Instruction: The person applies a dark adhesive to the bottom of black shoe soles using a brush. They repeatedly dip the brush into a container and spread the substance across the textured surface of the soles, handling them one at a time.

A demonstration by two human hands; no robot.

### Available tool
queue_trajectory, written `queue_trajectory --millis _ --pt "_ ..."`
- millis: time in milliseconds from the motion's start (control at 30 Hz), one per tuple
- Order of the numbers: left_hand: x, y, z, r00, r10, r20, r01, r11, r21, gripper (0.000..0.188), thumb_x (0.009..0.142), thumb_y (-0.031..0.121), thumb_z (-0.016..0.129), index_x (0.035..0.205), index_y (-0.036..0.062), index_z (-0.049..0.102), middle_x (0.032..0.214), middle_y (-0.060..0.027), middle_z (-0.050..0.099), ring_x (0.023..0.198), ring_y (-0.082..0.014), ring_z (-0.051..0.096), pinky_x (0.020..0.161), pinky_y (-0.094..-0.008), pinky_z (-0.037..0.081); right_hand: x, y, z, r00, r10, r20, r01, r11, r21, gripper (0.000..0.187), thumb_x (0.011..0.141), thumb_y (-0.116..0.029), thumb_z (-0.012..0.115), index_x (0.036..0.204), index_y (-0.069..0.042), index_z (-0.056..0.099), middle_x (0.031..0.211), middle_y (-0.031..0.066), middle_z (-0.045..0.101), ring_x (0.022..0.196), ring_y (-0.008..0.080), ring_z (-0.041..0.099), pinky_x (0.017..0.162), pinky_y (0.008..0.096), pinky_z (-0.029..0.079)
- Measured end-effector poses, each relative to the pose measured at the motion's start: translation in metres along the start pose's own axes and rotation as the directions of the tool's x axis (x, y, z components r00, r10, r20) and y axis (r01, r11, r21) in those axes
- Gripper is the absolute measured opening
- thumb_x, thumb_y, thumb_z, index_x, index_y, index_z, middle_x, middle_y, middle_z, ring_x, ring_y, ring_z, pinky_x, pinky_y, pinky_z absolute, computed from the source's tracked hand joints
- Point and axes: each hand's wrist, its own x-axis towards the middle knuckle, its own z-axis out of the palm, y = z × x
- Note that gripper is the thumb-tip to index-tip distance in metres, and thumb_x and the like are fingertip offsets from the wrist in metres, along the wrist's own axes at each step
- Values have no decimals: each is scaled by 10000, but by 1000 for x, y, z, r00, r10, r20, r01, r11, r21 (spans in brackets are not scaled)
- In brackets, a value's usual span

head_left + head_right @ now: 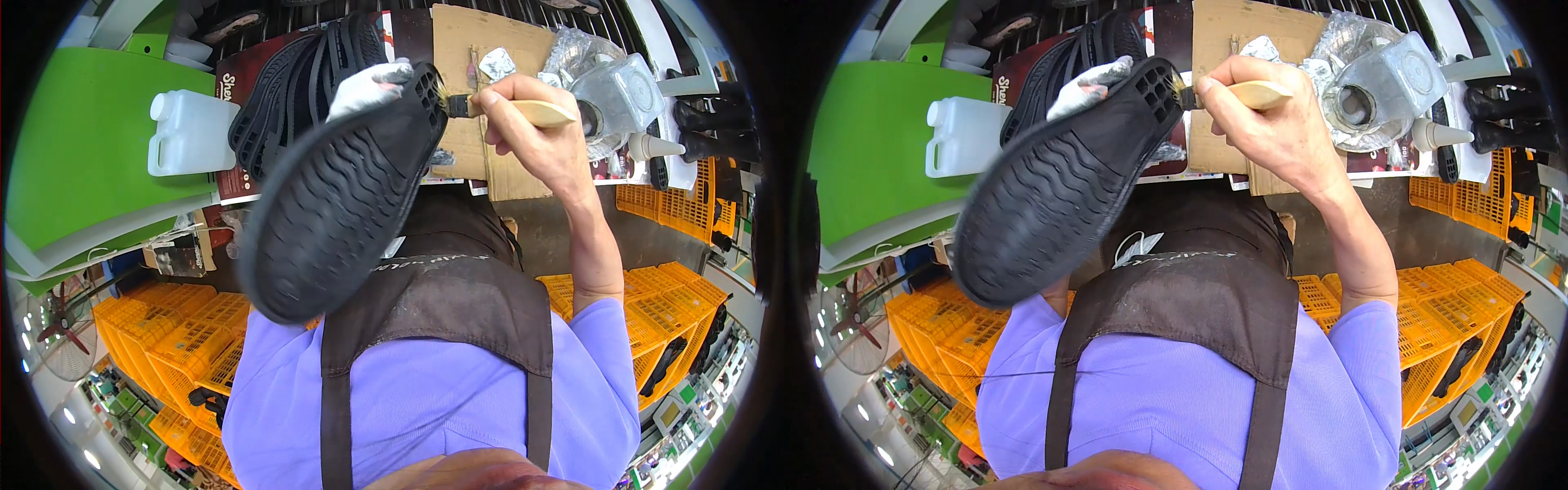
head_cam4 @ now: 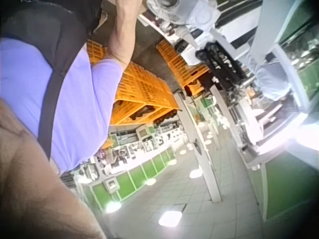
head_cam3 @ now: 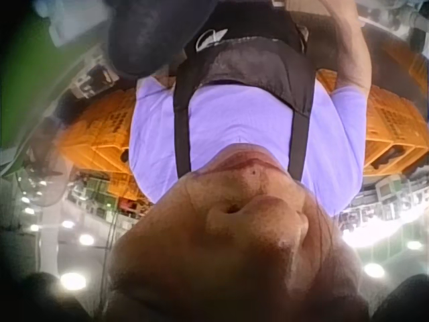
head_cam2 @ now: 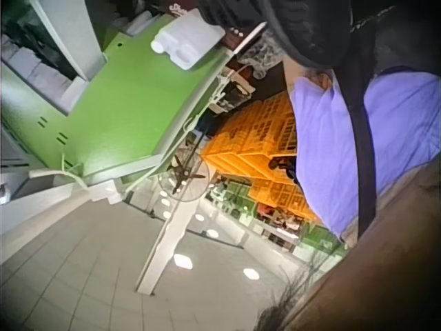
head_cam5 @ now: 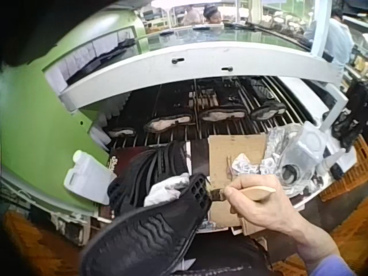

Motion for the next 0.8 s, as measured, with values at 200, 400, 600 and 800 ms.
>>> queue_trajectory --millis 200,400,600,800 --pt "-10 -25 17 703 668 243 -439 140 887 339 699 -20 653 989 111 538 1072 -180 558 1028 -394 548 820 -422 487 3 -10 11 989 138 -53 -125 973 195 198 818 -175 585 749 5 627 545 42 588 472 70 555 448 199 433" --pt "-3 -31 -1 620 718 317 -417 -41 908 405 707 -28 648 1053 143 523 1120 -178 525 1046 -380 535 817 -408 495 -25 -22 21 983 181 30 -182 942 283 155 830 -108 576 739 13 614 541 19 565 466 57 521 427 203 403" --pt "-3 -29 -3 663 664 347 -291 -198 936 379 757 115 636 1114 104 508 1149 -155 521 1077 -320 524 868 -386 468 -30 -11 4 910 266 317 -395 786 475 203 840 -173 585 771 11 637 545 44 567 434 67 519 387 176 400" --pt "-25 -12 40 900 435 21 -359 715 600 477 860 243 582 1245 8 427 1181 -138 542 1132 -221 491 962 -347 393 -5 23 -32 992 -121 -19 106 767 633 237 856 -156 560 923 66 611 647 96 582 514 86 479 452 201 381"
